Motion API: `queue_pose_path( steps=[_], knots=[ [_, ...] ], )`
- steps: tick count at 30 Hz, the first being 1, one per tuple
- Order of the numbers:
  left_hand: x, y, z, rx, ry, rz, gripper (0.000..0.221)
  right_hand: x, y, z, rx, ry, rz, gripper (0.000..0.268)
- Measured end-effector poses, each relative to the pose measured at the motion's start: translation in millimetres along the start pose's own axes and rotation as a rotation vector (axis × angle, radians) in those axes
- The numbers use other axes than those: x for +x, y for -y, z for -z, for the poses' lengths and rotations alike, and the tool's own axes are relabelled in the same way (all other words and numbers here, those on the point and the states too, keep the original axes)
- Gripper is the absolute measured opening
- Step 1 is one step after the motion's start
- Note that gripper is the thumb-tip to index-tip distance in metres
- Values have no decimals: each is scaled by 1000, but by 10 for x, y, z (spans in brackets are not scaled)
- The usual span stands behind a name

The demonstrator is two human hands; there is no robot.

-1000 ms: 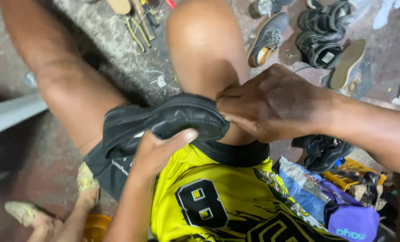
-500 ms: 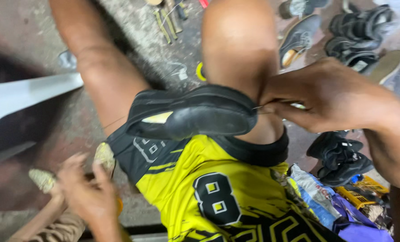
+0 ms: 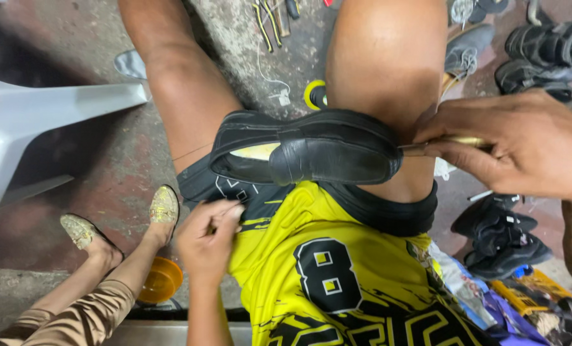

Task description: The person stitches a black leather shoe by hand using a needle and thread, pulling the thread tight after each stitch while holding the shoe in their lap.

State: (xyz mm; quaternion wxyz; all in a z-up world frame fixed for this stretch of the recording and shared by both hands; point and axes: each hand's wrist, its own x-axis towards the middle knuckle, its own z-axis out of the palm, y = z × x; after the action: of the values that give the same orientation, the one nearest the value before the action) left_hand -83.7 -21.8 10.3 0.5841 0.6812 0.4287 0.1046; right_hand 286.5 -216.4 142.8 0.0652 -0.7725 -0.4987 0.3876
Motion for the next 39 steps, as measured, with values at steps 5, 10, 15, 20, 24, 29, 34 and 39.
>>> queue_pose_path(
  steps=[5, 10, 15, 20, 24, 29, 34, 39],
  knots=[
    [196, -243, 216, -1150, 141, 107, 10, -39, 188, -9, -51, -87, -35, 25],
    [510, -533, 81, -988, 352, 144, 16, -42, 379, 42, 27, -319, 218, 21],
    [722, -881, -215, 179, 361, 133, 27, -34, 464, 22, -84, -299, 177, 16],
    [1084, -832, -298, 317, 658, -374, 17, -14, 449, 57, -113, -268, 183, 17],
    [1263, -602, -373, 347, 934, 30, 41, 76, 441, 115, -150, -228, 309, 29],
    [1289, -503, -494, 337, 968, -9, 37, 238, 479, 83, -140, -64, 295, 42],
    [1322, -359, -495, 304, 1030, -121, 45, 299, 516, -97, -52, -39, 188, 27],
    [1365, -309, -488, 251, 1145, -196, 44, 227, 479, -147, -90, -164, 266, 29]
  ],
)
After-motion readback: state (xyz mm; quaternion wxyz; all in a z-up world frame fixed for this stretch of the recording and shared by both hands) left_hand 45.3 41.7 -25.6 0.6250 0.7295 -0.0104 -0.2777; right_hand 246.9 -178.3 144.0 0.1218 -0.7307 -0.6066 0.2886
